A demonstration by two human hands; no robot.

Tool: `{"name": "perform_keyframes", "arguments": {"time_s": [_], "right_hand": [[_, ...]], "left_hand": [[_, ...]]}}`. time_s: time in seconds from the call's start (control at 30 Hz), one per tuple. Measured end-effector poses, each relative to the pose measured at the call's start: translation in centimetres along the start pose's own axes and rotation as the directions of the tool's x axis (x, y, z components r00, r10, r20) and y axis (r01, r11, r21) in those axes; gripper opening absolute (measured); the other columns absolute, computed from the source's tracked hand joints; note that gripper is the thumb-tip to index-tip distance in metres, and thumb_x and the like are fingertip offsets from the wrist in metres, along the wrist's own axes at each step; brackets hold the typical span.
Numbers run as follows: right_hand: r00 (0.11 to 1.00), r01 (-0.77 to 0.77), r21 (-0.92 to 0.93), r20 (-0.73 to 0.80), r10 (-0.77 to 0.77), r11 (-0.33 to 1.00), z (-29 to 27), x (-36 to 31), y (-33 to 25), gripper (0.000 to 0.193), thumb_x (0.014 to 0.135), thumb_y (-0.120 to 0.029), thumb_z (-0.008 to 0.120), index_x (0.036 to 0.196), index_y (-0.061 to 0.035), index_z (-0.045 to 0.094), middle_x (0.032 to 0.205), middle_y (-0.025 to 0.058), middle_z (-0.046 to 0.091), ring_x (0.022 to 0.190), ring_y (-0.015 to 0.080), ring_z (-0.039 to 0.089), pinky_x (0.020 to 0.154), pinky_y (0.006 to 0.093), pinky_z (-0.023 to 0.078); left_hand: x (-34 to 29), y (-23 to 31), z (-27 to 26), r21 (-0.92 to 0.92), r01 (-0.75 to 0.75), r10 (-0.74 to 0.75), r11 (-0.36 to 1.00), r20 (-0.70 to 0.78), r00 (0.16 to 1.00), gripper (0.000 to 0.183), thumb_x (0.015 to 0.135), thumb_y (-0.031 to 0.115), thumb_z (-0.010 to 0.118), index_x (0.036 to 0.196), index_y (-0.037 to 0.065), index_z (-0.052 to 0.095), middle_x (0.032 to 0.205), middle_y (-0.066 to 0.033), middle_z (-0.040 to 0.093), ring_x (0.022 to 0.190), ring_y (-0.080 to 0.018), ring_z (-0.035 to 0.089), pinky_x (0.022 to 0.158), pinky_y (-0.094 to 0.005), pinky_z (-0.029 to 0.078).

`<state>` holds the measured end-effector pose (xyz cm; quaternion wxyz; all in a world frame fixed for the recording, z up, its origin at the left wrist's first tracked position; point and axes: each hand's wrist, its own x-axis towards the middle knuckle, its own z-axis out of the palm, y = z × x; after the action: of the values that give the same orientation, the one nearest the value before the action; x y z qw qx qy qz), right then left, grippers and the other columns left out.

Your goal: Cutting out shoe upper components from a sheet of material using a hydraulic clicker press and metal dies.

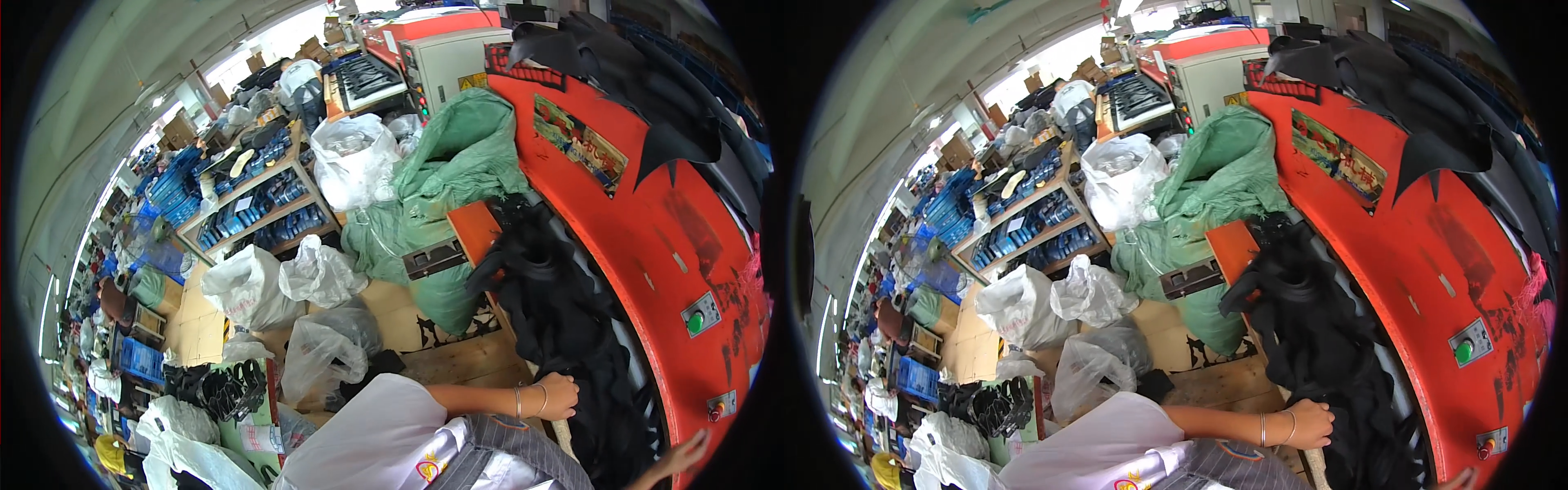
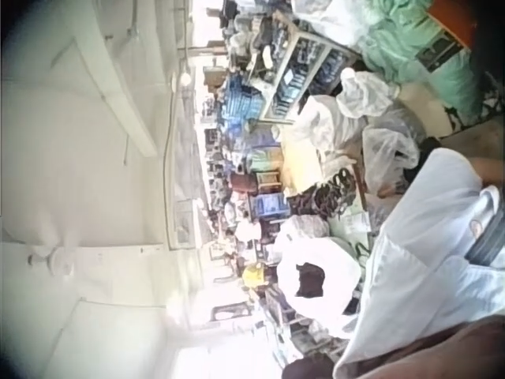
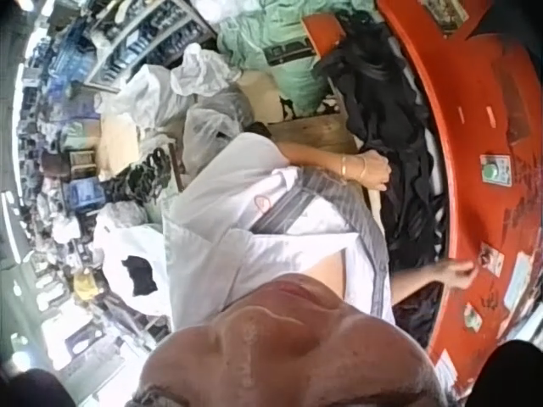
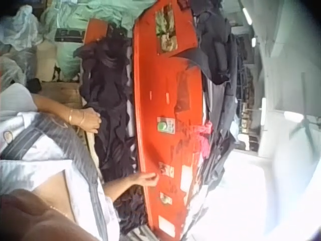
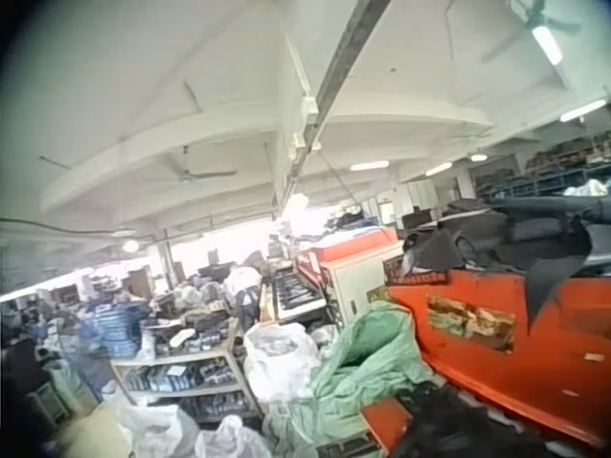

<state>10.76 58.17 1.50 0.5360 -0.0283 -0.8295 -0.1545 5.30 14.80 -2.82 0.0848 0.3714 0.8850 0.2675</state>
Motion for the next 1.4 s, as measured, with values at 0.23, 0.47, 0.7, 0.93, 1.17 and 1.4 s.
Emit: {"name": "perform_keyframes", "arguments": {"time_s": [0.23,0.47,0.7,0.93,1.17,1.4], "right_hand": [[0.577,-0.677,0.308,0.786,0.222,0.669,-0.2,-1.7,-17.7,0.050,0.095,-0.025,0.057,0.135,0.0015,0.042,0.129,0.0238,0.051,0.120,0.0348,0.050,0.102,0.0403,0.037],[0.403,-0.510,0.360,0.902,-0.152,0.781,-5.3,-4.3,-19.9,0.012,0.085,-0.002,0.050,0.092,0.0043,0.057,0.082,0.0265,0.063,0.082,0.0440,0.062,0.071,0.0479,0.048],[0.165,-0.373,0.396,0.918,-0.360,0.839,-13.3,-4.8,-19.8,0.015,0.083,-0.011,0.055,0.092,-0.0010,0.062,0.080,0.0257,0.064,0.080,0.0438,0.063,0.068,0.0490,0.050],[0.678,0.000,0.537,0.620,-0.395,0.844,-11.9,9.9,-24.2,0.047,0.070,-0.015,0.073,0.111,0.0029,0.060,0.098,0.0195,0.065,0.098,0.0394,0.060,0.083,0.0425,0.048],[0.222,-0.325,0.497,0.867,-0.446,0.805,-7.9,6.3,-27.5,0.048,0.059,-0.022,0.083,0.096,0.0038,0.068,0.103,0.0196,0.066,0.099,0.0350,0.062,0.088,0.0386,0.049],[0.043,-0.358,0.363,0.927,-0.373,0.860,-8.6,8.3,-29.3,0.050,0.058,-0.031,0.085,0.098,-0.0038,0.072,0.089,0.0157,0.070,0.086,0.0318,0.067,0.079,0.0382,0.053]], "left_hand": [[-1.6,0.0,0.0,-0.022,0.061,-0.062,0.998,-0.046,0.997,0.031,0.073,0.033,0.064,0.073,0.003,0.072,0.083,-0.0100,0.066,0.087,-0.0279,0.062,0.069,-0.0385,0.054],[-5.1,0.0,0.1,0.046,-0.012,0.009,0.999,0.053,0.999,0.033,0.071,0.035,0.064,0.072,0.002,0.071,0.076,-0.0111,0.066,0.077,-0.0301,0.064,0.064,-0.0397,0.053],[-9.3,-2.5,-6.2,-0.522,-0.294,0.484,0.800,0.275,0.831,0.030,0.072,0.035,0.065,0.071,0.004,0.069,0.070,-0.0140,0.065,0.071,-0.0333,0.065,0.064,-0.0434,0.051],[-2.1,-8.4,-5.4,-0.146,-0.236,0.155,0.961,-0.423,0.893,0.023,0.074,0.026,0.070,0.087,0.007,0.064,0.091,-0.0074,0.056,0.097,-0.0279,0.051,0.082,-0.0385,0.047],[-6.7,-10.7,-3.1,-0.172,-0.269,0.145,0.947,-0.519,0.842,0.033,0.076,0.030,0.072,0.097,0.005,0.067,0.104,-0.0106,0.054,0.105,-0.0312,0.046,0.093,-0.0391,0.044],[-8.1,-11.0,-5.2,-0.225,-0.083,-0.011,0.971,-0.388,0.921,0.022,0.080,0.027,0.070,0.083,0.004,0.069,0.110,-0.0131,0.052,0.107,-0.0317,0.045,0.095,-0.0386,0.041]]}}
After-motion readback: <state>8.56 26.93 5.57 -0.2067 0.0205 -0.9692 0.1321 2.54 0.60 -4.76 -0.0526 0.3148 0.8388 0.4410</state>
